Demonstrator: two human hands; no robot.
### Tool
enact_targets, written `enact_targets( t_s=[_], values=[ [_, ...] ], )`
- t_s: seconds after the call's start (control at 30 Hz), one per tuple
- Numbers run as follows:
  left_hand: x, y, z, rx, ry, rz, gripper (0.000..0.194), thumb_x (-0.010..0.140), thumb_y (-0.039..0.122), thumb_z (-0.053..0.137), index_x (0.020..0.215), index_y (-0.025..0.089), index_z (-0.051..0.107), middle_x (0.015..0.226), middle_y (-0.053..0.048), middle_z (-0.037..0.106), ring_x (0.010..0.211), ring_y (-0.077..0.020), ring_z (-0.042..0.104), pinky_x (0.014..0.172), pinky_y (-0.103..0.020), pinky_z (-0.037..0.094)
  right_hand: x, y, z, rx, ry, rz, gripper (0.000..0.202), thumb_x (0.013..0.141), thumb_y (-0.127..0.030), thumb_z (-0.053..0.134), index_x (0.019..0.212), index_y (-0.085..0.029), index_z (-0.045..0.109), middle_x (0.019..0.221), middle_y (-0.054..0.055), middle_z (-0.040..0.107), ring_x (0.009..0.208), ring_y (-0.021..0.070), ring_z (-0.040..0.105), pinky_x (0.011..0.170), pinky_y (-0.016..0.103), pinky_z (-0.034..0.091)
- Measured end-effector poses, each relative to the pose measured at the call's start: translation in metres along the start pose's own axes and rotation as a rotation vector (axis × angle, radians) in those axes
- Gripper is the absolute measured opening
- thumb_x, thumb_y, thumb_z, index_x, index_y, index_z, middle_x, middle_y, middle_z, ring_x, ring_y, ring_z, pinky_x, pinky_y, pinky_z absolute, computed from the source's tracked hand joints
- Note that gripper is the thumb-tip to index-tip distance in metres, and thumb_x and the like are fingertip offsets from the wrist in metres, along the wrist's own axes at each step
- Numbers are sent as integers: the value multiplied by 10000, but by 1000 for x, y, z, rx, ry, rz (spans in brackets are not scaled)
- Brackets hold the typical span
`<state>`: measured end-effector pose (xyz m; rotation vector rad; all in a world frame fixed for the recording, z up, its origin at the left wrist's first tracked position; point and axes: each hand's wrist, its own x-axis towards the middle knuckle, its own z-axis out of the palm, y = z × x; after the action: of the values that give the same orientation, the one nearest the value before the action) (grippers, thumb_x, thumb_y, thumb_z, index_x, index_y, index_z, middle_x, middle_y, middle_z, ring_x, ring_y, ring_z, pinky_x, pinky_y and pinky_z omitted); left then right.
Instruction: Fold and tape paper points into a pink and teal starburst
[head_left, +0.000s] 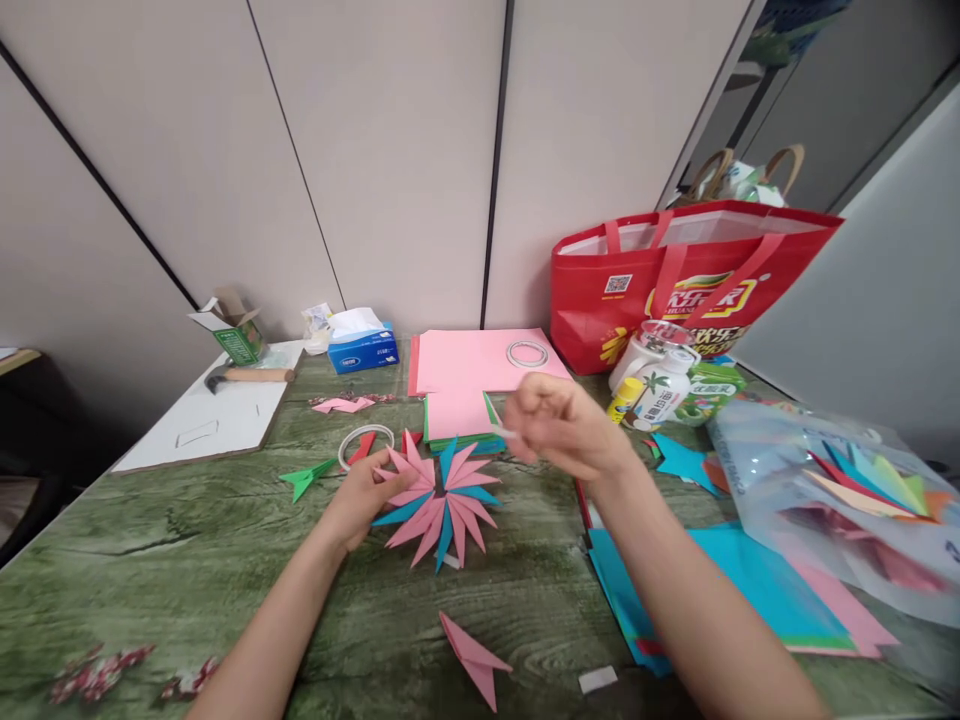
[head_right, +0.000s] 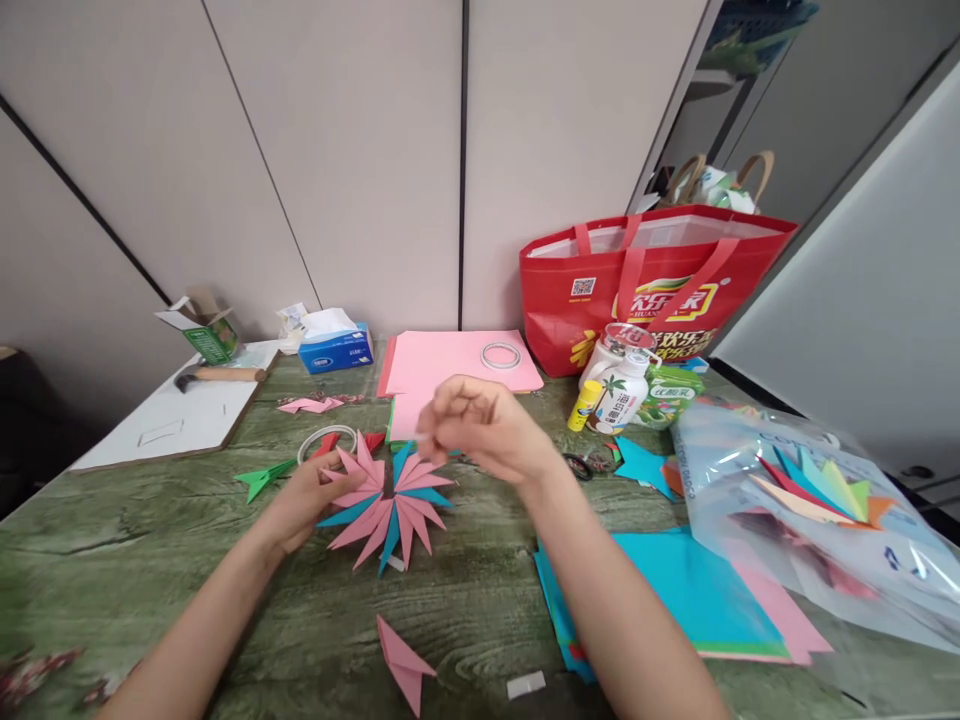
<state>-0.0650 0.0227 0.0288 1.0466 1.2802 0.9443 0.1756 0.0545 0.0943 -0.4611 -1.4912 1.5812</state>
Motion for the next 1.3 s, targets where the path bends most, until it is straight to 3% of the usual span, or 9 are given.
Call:
enact_targets(
  t_s=[0.13,0.23,0.33,0.43,0.57,0.73,0.87,0.97,1.3],
  values=[
    [2,-2,0,-44,-14,-27,348,574,346,715,829,157,573,610,7,618,484,-89,534,451,-182,403,-20,-32,-9,-114,-680,290,477,392,-614,673,548,-169,600,447,9,590,356,86,527,374,158,394],
    [4,-3,0,-62,-26,-17,388,556,350,725,863,153,592,657,-13,647,525,-110,572,471,-193,422,-20,-37,10,-382,-851,460,433,665,-542,560,832,-156,661,676,40,676,432,72,569,428,149,409],
    [4,-2,0,-62,-25,-7,473,544,354,731,948,150,595,732,-39,670,572,-133,601,492,-205,434,-25,-16,46,-842,-870,346,258,759,-391,538,818,-170,658,621,5,663,494,98,592,473,171,403],
    [3,1,0,-74,-54,-12,522,577,347,715,1039,157,564,842,-69,677,660,-160,625,558,-237,462,-47,22,83,-1405,-815,359,336,675,-446,615,656,-112,651,584,89,647,545,200,609,438,236,373],
    [0,5,0,-91,-89,-4,534,604,338,701,1079,154,542,893,-96,676,726,-189,634,633,-287,479,-76,52,101,-1543,-614,275,247,661,-260,658,848,-103,621,772,123,651,664,220,612,472,245,375],
    [1,3,0,-107,-78,-19,495,618,324,696,1067,173,552,872,-67,682,700,-158,629,615,-249,474,-62,39,69,-1051,-398,357,190,679,-315,635,655,-133,589,642,33,613,611,165,575,511,229,384],
    [2,1,-3,-116,-80,6,447,624,319,693,1025,170,566,811,-44,682,663,-142,622,593,-234,467,-30,36,40,-287,-169,378,242,737,-372,563,816,-145,585,726,8,613,573,99,566,512,200,429],
    [2,1,-4,-119,-108,28,431,630,320,689,1012,167,561,804,-45,678,664,-151,622,591,-244,466,-16,48,30,-2,33,328,293,659,-383,644,826,-144,614,684,-5,597,534,77,537,483,183,427],
    [-9,8,4,-96,-128,22,285,626,312,691,838,173,563,641,23,641,542,-98,570,509,-194,428,-16,87,27,-12,300,179,402,539,-249,740,922,-176,642,857,24,664,779,165,607,760,310,466]
  ],
)
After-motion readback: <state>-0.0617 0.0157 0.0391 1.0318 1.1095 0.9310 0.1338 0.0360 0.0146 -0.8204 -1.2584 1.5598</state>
